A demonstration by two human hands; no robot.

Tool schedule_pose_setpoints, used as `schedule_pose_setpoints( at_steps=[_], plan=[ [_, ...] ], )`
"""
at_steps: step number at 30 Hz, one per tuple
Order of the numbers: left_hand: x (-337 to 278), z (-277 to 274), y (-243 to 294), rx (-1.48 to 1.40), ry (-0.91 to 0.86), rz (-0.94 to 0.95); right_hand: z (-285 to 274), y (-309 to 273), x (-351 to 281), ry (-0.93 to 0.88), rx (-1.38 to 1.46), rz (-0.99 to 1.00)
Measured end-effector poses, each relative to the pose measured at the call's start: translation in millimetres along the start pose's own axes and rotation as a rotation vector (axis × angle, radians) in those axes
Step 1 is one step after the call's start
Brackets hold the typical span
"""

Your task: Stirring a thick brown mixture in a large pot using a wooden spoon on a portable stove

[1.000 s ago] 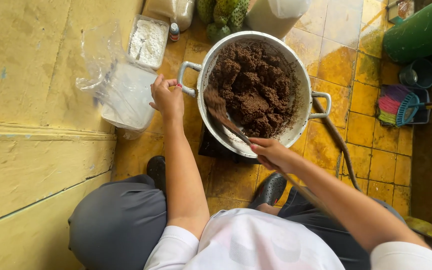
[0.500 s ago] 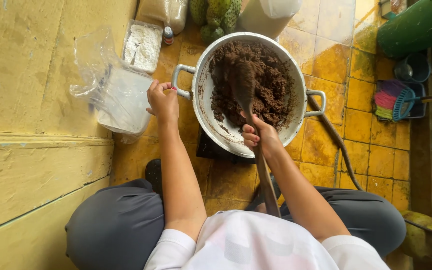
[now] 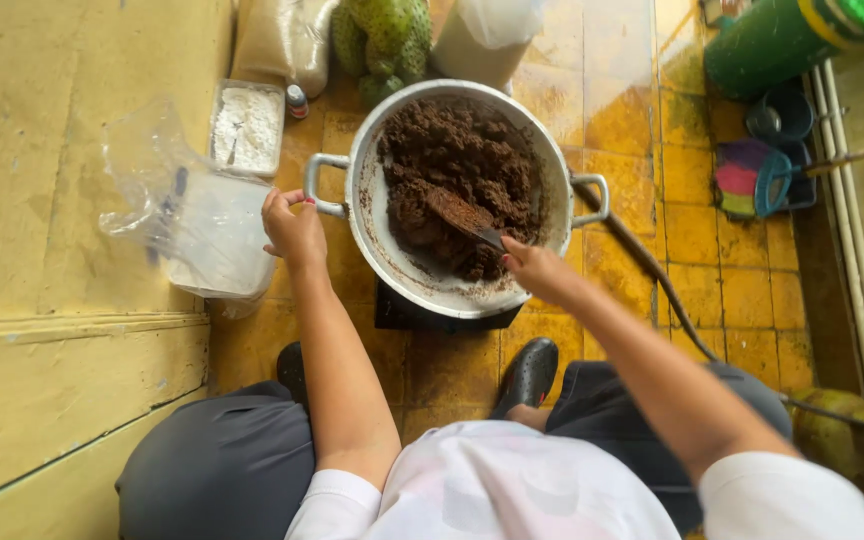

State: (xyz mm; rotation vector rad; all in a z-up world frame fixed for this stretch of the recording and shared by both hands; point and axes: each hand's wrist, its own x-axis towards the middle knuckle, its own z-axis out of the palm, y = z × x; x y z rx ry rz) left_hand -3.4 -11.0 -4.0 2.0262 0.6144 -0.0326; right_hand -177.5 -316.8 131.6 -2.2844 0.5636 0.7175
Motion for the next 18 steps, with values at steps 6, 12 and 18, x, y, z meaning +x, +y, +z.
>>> schedule_pose_setpoints(
  at_steps=[6, 12, 18],
  plan=[
    [-4.7, -13.9, 8.6, 0.035, -0.031, -0.005, -113.4, -68.8, -90.7, -0.015, -0.767, 0.194],
    [6.1, -12.7, 1.2, 0.055, -0.04, -0.019, -118.9, 108.0, 14.0, 0.219, -1.082, 0.194],
    [-4.6, -20.3, 21.9, 0.078, -0.033, 0.011, -79.2, 108.4, 112.3, 0.514, -0.807, -0.231]
  ],
)
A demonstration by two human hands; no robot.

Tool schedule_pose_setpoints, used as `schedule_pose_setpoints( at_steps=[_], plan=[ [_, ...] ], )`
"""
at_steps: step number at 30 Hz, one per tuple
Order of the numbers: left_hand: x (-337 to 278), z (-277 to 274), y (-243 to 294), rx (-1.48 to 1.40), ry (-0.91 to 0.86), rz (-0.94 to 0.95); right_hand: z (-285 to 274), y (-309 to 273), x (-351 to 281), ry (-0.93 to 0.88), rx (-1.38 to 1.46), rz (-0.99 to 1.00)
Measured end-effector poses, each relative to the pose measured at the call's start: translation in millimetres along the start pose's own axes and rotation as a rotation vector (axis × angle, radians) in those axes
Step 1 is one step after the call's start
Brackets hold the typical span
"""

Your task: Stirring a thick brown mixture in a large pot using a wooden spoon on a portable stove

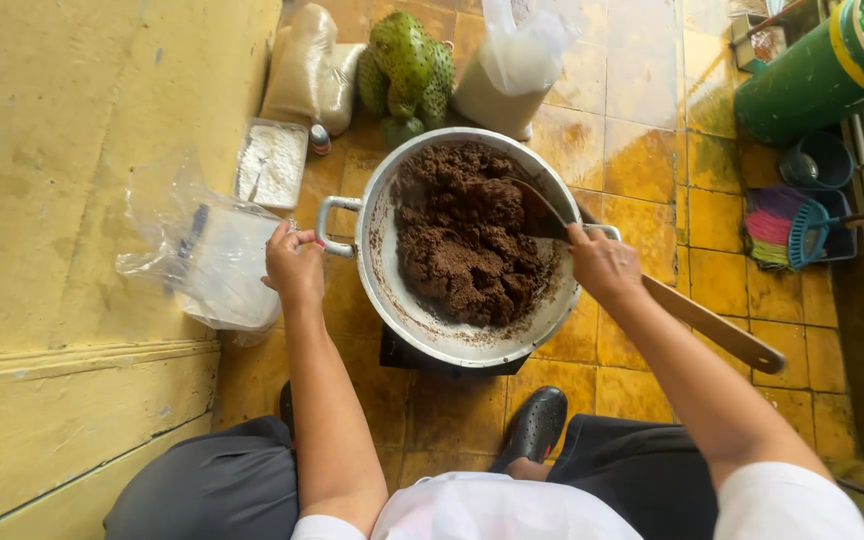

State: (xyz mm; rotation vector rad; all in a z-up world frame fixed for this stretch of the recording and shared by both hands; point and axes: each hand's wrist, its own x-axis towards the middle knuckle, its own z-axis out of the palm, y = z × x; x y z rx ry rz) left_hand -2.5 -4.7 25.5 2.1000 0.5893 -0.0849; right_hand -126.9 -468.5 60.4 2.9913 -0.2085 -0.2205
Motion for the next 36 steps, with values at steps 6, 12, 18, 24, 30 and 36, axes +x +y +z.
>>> schedule_pose_setpoints(
  at_steps=[6, 12, 18, 24, 30, 36],
  plan=[
    [21.9, 14.0, -31.3, -0.038, -0.047, 0.033, -52.4, -7.6, -13.7, 0.39, -0.145, -0.443],
    [10.7, 0.9, -12.1, -0.111, -0.05, 0.024, -83.9, 26.1, -4.2, 0.146, -0.134, -0.035],
    [9.6, -3.9, -13.0, -0.095, -0.047, 0.103, 57.3, 35.7, 111.2, 0.297, -0.092, -0.001],
    [-6.0, -16.2, 6.5, -0.184, -0.053, 0.073, -36.4, -3.6, 66.8, 0.562, -0.09, -0.434],
    [-2.0, -18.3, 13.7, -0.18, -0.064, 0.047, -22.4, 47.0, 99.7, 0.667, -0.111, -0.256],
    [22.3, -0.1, -25.7, 0.001, -0.062, 0.045, -28.3, -36.7, 156.5, 0.448, 0.016, -0.345]
  ],
)
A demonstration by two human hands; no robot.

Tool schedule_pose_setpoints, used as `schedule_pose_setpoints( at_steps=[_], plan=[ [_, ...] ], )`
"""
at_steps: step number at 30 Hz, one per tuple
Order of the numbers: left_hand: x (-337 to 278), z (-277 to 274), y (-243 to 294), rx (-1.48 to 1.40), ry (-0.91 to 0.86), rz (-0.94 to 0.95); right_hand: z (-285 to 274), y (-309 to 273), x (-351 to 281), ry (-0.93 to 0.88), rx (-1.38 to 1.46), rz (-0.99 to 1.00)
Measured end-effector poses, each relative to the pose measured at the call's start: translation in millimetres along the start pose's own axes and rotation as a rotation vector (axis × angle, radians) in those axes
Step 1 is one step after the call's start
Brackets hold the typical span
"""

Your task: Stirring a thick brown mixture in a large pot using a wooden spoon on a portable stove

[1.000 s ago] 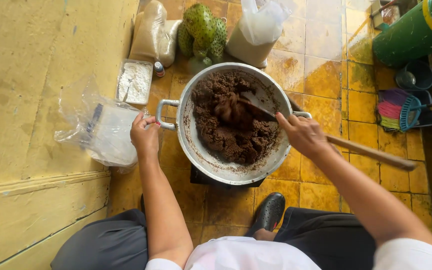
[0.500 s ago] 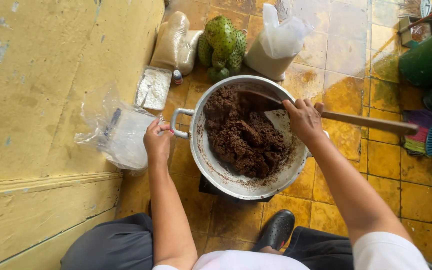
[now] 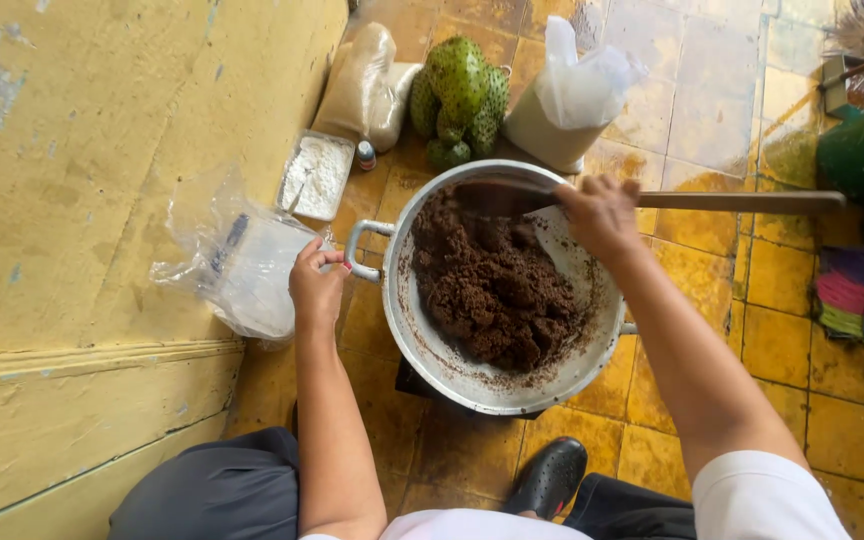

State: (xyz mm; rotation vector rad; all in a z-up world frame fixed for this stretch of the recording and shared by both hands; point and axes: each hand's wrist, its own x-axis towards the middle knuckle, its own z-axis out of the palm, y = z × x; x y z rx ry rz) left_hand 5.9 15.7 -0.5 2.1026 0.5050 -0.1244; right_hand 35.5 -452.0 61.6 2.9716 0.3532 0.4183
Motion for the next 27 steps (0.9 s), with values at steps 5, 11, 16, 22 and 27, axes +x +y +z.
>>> schedule_pose_setpoints(
  at_steps=[5, 11, 16, 22, 27],
  plan=[
    [-1.0, -1.3, 8.0, 0.017, -0.013, -0.024, -88.7, -28.3, 9.3, -0.208, -0.015, -0.094],
    [-13.7, -9.7, 25.6, 0.054, -0.033, -0.033, -48.3, 43.6, 2.2, -0.113, -0.16, -0.071],
    [-21.6, -13.4, 37.3, 0.064, -0.012, -0.031, -62.1, -27.6, 44.7, -0.145, -0.108, -0.038],
    [-23.8, -14.9, 38.2, 0.037, -0.026, -0.044, -111.3, -66.7, 15.1, -0.076, -0.071, -0.436],
    [-22.1, -10.1, 35.6, 0.047, 0.005, -0.032, -122.0, 3.0, -7.3, -0.173, -0.158, -0.184]
  ],
)
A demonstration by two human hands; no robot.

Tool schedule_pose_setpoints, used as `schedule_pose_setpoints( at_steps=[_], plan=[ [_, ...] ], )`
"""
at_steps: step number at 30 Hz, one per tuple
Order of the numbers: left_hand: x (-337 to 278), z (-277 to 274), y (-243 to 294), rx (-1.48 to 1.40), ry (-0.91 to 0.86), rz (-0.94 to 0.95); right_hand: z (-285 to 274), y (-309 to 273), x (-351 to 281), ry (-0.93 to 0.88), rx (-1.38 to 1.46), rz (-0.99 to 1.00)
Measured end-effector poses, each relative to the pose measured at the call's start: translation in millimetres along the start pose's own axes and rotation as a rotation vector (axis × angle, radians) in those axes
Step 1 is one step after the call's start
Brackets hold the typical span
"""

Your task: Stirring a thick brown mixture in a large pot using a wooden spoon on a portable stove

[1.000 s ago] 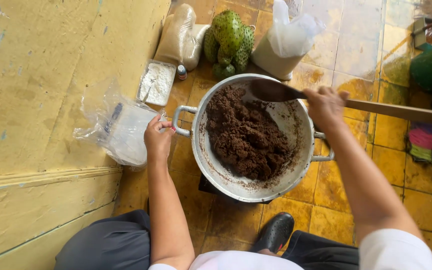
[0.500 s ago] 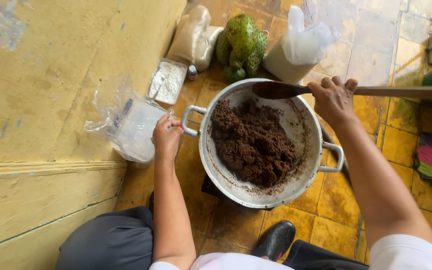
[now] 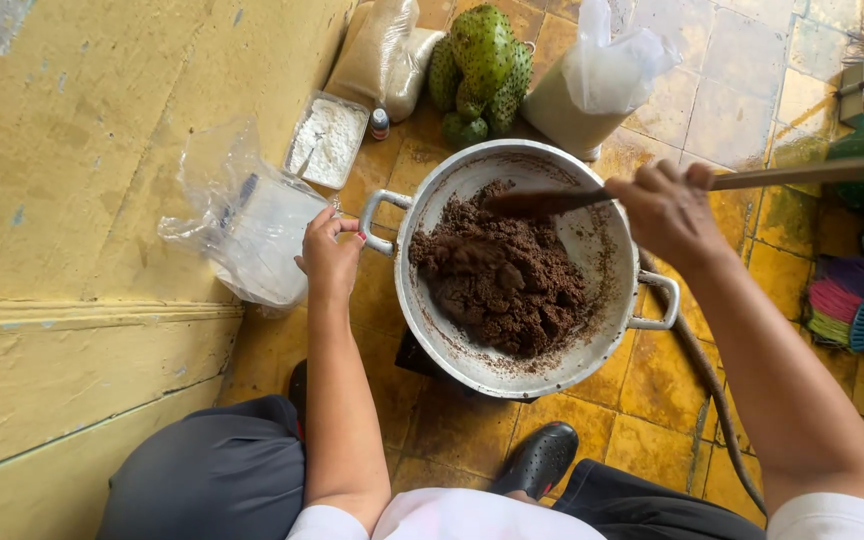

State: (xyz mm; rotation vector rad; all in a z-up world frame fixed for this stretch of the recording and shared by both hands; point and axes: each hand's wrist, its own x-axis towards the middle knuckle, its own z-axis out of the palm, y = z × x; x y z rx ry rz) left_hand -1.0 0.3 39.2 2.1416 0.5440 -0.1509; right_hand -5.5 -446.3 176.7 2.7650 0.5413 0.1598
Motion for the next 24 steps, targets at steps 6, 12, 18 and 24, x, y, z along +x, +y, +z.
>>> schedule_pose_setpoints(
  at_steps=[6, 12, 18, 24],
  plan=[
    [-6.8, -1.3, 4.9, -0.02, 0.013, 0.012, 79.0, -19.0, 13.4, -0.191, 0.027, 0.168],
    [-0.7, 3.2, -4.4, -0.009, 0.009, 0.058, 13.5, -38.1, -33.5, 0.073, 0.023, -0.027],
    [-3.7, 3.4, 1.0, -0.025, 0.022, 0.037, 71.0, 19.9, -64.8, -0.151, -0.241, 0.282],
    [-0.1, 10.4, -1.1, -0.012, 0.047, 0.041, 109.8, -52.4, -72.9, 0.076, 0.108, 0.262]
  ],
)
